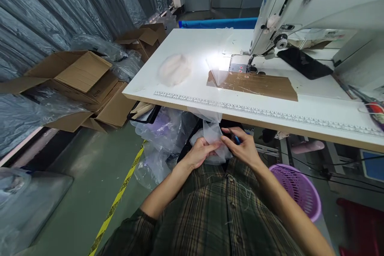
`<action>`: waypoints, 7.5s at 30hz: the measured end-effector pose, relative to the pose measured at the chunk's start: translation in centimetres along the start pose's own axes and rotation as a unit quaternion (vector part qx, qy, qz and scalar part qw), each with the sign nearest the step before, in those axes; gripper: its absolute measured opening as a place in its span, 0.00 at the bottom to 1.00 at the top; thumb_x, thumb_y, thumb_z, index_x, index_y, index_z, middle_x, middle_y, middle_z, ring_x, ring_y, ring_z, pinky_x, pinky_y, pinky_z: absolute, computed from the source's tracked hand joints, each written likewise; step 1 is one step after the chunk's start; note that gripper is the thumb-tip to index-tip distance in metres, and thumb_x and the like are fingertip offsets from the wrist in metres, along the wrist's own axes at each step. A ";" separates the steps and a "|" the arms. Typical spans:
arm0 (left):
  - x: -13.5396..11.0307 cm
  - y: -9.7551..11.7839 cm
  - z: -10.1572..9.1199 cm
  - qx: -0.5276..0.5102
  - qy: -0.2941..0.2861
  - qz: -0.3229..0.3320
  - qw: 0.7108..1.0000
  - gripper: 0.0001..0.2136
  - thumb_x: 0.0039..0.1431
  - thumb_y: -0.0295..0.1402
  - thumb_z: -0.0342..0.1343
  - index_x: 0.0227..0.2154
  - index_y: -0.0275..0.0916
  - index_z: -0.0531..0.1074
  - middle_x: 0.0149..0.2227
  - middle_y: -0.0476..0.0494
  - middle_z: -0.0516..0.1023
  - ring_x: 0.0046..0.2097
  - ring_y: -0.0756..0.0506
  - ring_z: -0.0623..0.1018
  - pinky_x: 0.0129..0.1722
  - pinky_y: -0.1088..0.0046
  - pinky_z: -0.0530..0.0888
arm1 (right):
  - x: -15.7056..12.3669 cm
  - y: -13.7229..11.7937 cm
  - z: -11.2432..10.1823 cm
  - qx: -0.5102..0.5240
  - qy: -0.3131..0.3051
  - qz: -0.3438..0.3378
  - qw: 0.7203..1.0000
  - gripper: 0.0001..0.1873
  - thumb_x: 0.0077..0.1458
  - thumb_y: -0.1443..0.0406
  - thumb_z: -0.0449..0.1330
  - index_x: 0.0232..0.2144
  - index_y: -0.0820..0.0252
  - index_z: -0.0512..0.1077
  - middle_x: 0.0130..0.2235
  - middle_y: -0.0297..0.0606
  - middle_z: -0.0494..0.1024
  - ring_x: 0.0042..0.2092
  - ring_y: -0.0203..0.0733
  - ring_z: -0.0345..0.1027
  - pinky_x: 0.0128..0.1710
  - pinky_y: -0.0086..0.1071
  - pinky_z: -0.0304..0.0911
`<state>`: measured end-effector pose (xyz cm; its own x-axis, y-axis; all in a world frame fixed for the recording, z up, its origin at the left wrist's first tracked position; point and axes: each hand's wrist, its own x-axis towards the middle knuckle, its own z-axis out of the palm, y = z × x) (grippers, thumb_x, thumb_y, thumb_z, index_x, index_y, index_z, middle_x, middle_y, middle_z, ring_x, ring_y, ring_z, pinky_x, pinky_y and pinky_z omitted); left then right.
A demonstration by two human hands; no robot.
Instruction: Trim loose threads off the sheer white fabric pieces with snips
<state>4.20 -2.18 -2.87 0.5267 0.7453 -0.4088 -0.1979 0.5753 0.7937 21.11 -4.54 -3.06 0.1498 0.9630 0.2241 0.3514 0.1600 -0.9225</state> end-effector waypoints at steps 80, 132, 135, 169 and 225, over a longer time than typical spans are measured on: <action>2.0 0.3 -4.6 0.651 -0.034 0.198 0.732 0.18 0.57 0.40 0.60 0.49 0.42 0.76 0.58 0.36 0.70 0.61 0.35 0.66 0.62 0.49 0.56 | 1.0 0.6 0.3 -0.038 -0.043 0.062 0.996 0.30 0.55 0.46 0.59 0.49 0.63 0.70 0.30 0.40 0.79 0.32 0.43 0.71 0.34 0.35 0.65; -0.7 6.7 -3.6 0.243 -0.039 0.090 0.965 0.14 0.52 0.42 0.63 0.28 0.31 0.78 0.26 0.45 0.78 0.28 0.51 0.74 0.29 0.78 0.68 | 3.1 -2.6 2.1 -0.079 -0.223 -0.023 0.971 0.25 0.66 0.49 0.44 0.26 0.58 0.65 0.22 0.31 0.66 0.25 0.36 0.58 0.27 0.31 0.53; -0.5 6.4 -3.8 0.233 -0.043 0.093 0.967 0.15 0.51 0.42 0.64 0.29 0.31 0.78 0.27 0.44 0.78 0.29 0.51 0.74 0.29 0.78 0.69 | 2.7 -2.2 2.2 -0.035 -0.222 -0.002 0.974 0.22 0.66 0.50 0.46 0.28 0.58 0.65 0.24 0.31 0.66 0.27 0.36 0.58 0.28 0.30 0.54; -3.0 3.5 -0.7 0.461 0.049 0.271 0.844 0.15 0.58 0.43 0.56 0.23 0.37 0.75 0.23 0.49 0.71 0.27 0.50 0.70 0.31 0.74 0.68 | -1.6 -3.7 0.2 0.002 -0.093 0.036 0.995 0.18 0.57 0.54 0.59 0.23 0.60 0.71 0.25 0.35 0.69 0.27 0.36 0.60 0.26 0.29 0.58; -0.6 3.6 -2.9 0.347 -0.023 0.147 0.926 0.15 0.60 0.42 0.56 0.36 0.34 0.78 0.33 0.43 0.81 0.35 0.47 0.77 0.37 0.73 0.72 | -1.9 -0.8 1.7 0.017 -0.239 0.067 0.969 0.20 0.62 0.47 0.51 0.32 0.57 0.64 0.27 0.30 0.64 0.27 0.35 0.57 0.25 0.28 0.55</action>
<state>0.80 0.40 -1.11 0.5725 0.8108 -0.1214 0.2325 -0.0186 0.9724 18.99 -6.12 -3.27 -0.2559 0.9647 -0.0626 0.3263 0.0253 -0.9449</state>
